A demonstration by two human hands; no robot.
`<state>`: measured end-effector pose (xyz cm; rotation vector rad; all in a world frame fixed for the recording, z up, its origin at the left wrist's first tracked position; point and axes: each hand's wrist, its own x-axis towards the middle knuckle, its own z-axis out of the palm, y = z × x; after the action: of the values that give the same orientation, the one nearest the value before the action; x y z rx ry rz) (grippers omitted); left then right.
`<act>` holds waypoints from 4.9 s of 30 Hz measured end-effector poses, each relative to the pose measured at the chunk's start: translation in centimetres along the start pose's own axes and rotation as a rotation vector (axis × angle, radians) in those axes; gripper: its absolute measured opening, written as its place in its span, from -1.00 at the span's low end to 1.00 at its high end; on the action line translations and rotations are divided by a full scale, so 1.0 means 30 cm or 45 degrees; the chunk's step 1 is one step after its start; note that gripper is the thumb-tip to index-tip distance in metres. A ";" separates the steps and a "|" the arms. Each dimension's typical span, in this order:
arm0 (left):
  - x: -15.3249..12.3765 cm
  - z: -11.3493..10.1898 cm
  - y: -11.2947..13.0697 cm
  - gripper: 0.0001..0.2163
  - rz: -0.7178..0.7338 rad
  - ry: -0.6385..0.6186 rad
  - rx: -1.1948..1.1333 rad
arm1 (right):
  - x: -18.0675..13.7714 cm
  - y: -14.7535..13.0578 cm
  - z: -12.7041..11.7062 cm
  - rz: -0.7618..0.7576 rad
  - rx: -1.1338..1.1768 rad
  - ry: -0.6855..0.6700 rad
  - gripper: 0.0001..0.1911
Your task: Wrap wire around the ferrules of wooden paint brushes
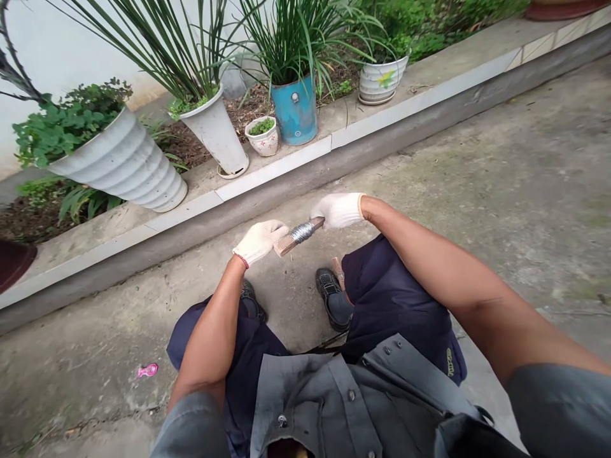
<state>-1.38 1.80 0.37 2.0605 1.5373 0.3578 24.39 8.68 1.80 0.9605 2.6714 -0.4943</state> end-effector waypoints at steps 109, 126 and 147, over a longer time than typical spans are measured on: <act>-0.166 -0.077 -0.032 -0.74 -0.190 0.117 0.002 | 0.045 -0.148 -0.080 -0.042 0.243 0.095 -0.76; -0.109 0.004 0.043 -0.64 -0.155 -0.105 -0.061 | 0.140 -0.077 0.062 0.333 -0.335 0.219 -0.68; -0.112 0.043 0.058 -0.63 -0.070 -0.141 -0.486 | 0.076 -0.113 -0.006 0.547 0.004 0.451 -0.67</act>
<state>-0.37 -2.06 0.63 1.7102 1.3384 0.4682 20.45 7.58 1.93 1.7053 2.6281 -0.2506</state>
